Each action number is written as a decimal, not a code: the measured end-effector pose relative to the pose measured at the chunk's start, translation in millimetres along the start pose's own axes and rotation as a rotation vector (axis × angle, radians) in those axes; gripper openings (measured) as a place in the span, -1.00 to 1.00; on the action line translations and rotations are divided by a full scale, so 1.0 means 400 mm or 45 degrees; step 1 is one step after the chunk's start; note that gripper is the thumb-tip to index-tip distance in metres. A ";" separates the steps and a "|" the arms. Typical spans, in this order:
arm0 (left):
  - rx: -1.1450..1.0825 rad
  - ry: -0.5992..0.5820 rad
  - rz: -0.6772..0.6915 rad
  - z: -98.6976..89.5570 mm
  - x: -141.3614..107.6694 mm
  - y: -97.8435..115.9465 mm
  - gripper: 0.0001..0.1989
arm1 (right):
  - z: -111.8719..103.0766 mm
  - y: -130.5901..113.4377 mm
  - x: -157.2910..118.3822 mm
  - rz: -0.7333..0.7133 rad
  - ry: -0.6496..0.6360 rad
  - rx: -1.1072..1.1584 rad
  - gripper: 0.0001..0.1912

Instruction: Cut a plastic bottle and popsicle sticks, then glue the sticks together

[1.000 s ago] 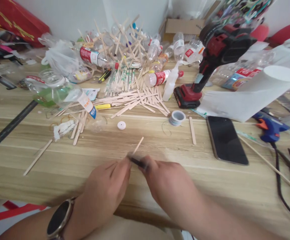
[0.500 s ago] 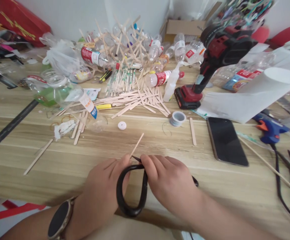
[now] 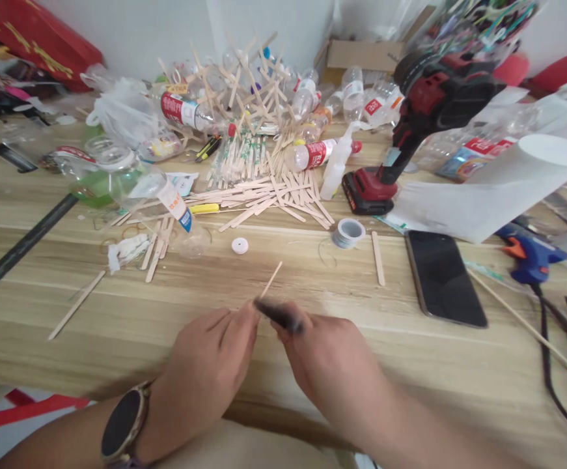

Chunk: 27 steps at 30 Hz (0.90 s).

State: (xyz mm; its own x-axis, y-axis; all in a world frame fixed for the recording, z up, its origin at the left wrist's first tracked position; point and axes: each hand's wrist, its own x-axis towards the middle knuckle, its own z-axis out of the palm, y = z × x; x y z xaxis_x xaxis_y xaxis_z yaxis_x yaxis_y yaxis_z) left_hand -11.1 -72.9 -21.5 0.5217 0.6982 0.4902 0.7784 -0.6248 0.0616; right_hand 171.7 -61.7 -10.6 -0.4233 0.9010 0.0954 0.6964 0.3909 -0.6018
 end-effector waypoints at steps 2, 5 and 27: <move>0.042 0.023 0.060 0.001 -0.003 -0.004 -0.74 | -0.007 -0.018 0.010 0.282 -0.356 0.429 -0.45; 0.057 0.041 0.082 0.001 -0.005 -0.006 -0.73 | -0.015 -0.032 0.017 0.401 -0.540 0.661 -0.37; -0.273 -0.086 -0.601 -0.019 0.028 -0.060 -0.75 | 0.000 -0.016 -0.027 0.033 0.075 0.106 -0.67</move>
State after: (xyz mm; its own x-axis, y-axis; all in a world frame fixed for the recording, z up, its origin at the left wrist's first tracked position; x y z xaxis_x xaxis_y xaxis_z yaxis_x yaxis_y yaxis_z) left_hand -26.4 -52.8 -10.6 0.1581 0.9379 0.3088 0.8489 -0.2889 0.4426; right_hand 171.6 -73.8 -7.6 -0.3696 0.9209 0.1239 0.6552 0.3528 -0.6680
